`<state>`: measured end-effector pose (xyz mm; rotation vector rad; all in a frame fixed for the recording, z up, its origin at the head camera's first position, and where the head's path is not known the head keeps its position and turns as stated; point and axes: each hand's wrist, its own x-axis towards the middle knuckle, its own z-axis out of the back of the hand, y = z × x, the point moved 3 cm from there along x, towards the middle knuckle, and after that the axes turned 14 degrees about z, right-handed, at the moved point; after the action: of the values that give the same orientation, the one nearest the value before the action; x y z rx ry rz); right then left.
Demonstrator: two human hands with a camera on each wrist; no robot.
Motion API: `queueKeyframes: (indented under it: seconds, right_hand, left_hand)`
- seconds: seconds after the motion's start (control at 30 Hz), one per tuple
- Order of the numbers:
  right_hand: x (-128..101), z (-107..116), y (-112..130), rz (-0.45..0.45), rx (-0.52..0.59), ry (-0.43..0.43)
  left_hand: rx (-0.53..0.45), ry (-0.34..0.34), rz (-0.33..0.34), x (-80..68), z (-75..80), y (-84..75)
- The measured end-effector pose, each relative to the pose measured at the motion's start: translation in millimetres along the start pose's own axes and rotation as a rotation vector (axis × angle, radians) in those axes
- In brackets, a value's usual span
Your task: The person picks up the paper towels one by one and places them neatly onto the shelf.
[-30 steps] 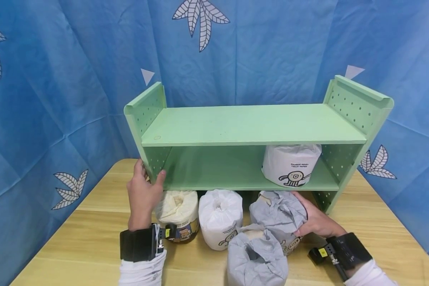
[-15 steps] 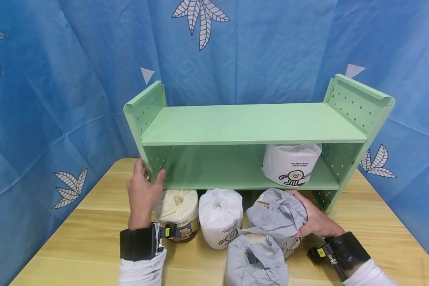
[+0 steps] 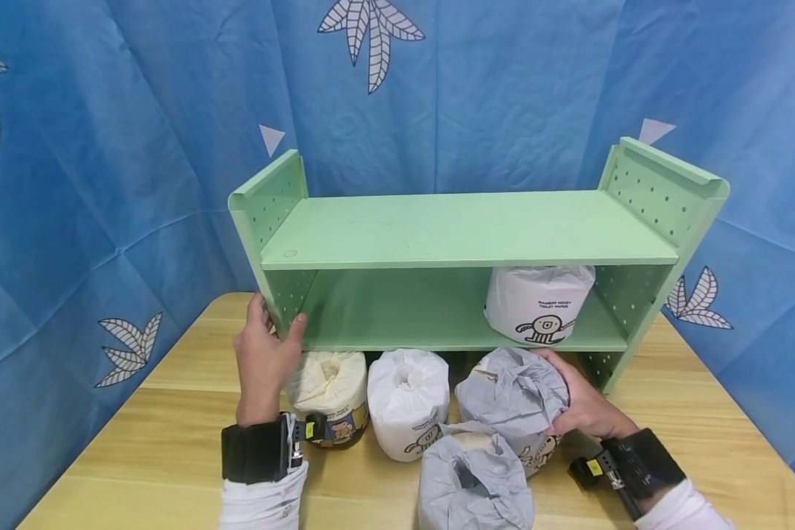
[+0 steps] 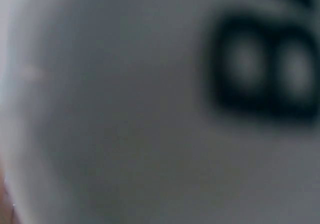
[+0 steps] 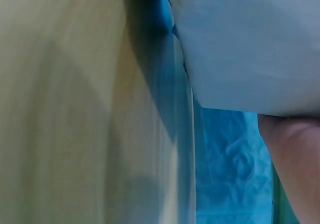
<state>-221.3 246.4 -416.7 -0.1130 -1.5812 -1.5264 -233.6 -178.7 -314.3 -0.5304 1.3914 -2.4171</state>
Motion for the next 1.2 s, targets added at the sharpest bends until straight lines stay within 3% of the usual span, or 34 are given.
queueKeyframes:
  seconds: [0.4, 0.6, 0.9, 1.2]
  right_hand:
    - [2.4, 2.4, 3.9, 0.073, -0.012, -0.001]
    - [3.3, 3.7, 7.4, 0.051, -0.051, -0.017]
    - [1.0, -4.9, 8.3, 0.081, 0.007, 0.01]
    - [8.7, 6.8, 14.8, 0.056, -0.109, -0.04]
  left_hand:
    - [0.0, 0.004, 0.012, -0.6, 0.0, -0.7]
    - [0.004, 0.006, 0.014, -0.6, 0.1, -0.5]
    - [0.02, 0.016, 0.039, -5.6, 4.2, 6.7]
    - [0.001, -0.007, -0.023, 2.8, 0.1, -1.8]
